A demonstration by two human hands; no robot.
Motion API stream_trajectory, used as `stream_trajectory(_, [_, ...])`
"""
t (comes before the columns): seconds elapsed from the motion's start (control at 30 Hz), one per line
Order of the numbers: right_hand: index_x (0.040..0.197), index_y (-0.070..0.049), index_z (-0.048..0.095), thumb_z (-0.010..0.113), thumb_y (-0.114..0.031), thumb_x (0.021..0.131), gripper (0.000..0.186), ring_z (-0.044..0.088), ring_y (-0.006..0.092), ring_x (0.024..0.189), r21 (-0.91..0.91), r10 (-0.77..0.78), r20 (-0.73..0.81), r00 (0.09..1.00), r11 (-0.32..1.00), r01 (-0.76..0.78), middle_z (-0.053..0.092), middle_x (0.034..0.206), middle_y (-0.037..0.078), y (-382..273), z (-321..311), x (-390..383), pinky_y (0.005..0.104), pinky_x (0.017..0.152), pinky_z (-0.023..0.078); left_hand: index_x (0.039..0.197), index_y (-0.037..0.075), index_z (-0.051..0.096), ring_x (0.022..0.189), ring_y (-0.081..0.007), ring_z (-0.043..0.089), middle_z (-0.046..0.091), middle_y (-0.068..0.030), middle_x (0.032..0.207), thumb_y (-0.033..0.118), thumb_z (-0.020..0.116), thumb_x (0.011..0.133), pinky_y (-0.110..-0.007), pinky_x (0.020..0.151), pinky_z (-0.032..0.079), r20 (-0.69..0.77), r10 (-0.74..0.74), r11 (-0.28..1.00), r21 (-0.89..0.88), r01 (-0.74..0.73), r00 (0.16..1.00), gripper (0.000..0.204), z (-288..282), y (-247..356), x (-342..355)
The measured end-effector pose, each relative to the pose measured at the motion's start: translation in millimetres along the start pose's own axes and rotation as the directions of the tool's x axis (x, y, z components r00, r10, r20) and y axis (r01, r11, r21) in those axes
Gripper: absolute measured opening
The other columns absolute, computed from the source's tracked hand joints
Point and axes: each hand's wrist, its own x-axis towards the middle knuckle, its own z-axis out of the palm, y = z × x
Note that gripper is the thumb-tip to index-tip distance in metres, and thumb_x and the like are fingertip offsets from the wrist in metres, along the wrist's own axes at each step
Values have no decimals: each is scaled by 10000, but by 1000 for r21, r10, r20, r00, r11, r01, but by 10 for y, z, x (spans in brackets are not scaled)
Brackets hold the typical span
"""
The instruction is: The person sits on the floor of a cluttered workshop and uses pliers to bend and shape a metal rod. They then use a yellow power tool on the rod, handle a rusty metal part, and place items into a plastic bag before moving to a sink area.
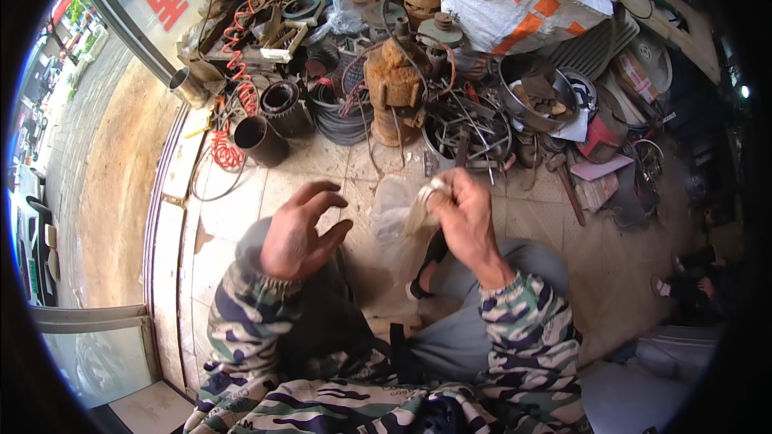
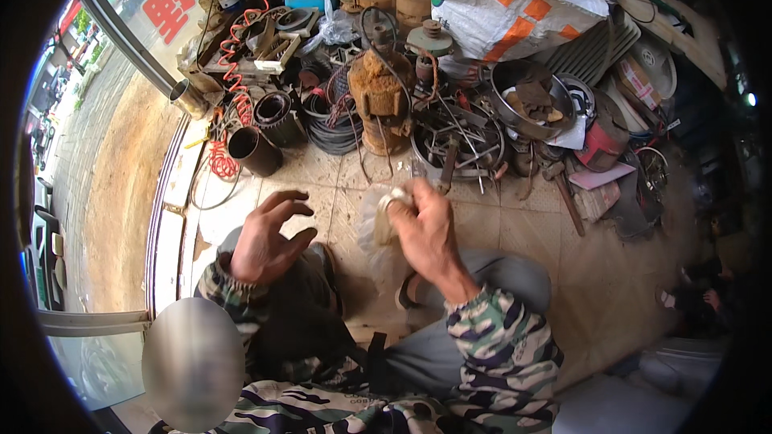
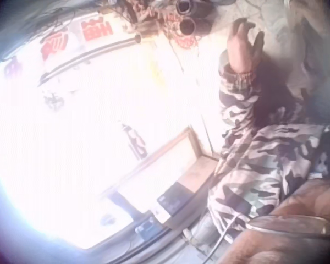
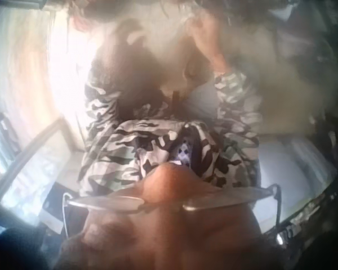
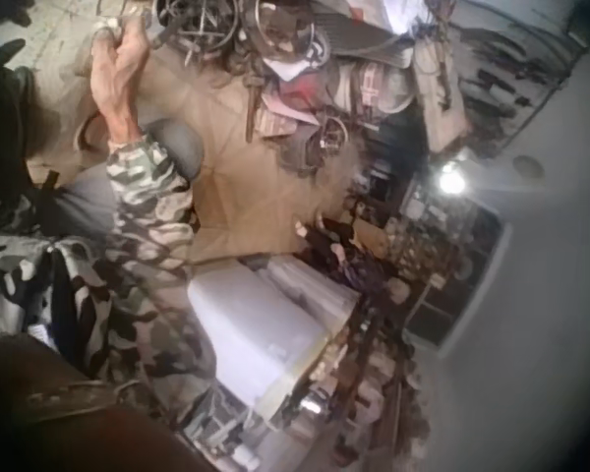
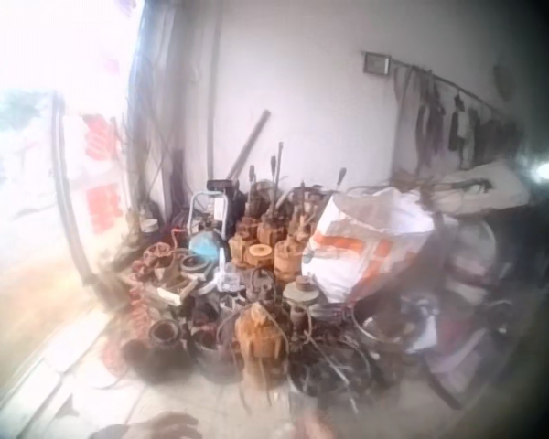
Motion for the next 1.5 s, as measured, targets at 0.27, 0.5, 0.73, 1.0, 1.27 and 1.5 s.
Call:
stream_trajectory(0.27, [893,20,564,594,-38,850,79,478,85,637,-219,-52,100,994,973,73,543,693,15,-227,-345,-117,272,571,406,991,-5,627,1044,-365,605,606,-181,1169,77,706,776,-386,874,489,-3,-10,981,194,10,1000,243,-45,-111,-46])
stream_trajectory(0.5, [934,-19,542,617,-62,819,144,607,173,627,-396,44,175,984,918,30,586,695,98,233,-586,-235,348,544,456,986,27,630,905,-387,608,619,-186,1011,93,713,717,-433,772,511,352,-7,1000,-8,10,936,289,571,79,32])
stream_trajectory(0.73, [900,-40,499,627,-79,813,160,602,331,599,-383,237,221,946,913,-139,545,651,140,141,-851,-188,431,534,464,946,40,672,800,-357,652,662,-165,924,152,712,755,-413,690,543,364,-478,832,480,278,800,225,940,-297,565])
stream_trajectory(1.0, [974,-39,527,613,-135,834,190,623,352,704,-298,451,116,885,866,-403,586,733,156,7,-970,-72,467,617,469,905,36,632,789,-402,615,631,-191,862,223,717,740,-474,658,509,705,-283,959,203,197,650,264,1109,-458,967])
stream_trajectory(1.27, [928,-27,546,624,-50,792,159,594,377,708,-208,298,-214,930,917,-341,566,773,177,-824,-1415,-330,435,602,463,1263,17,475,1013,-381,588,583,-195,1097,303,764,742,-460,856,492,779,-225,955,58,290,585,661,1267,551,784])
stream_trajectory(1.5, [791,-57,493,622,-53,755,134,596,372,715,-252,62,-243,968,960,-124,556,751,163,-2875,-2429,-468,444,608,469,1354,11,437,1128,-324,578,596,-183,1201,240,690,832,-417,956,470,773,-9,833,-345,433,634,624,954,3380,2020])
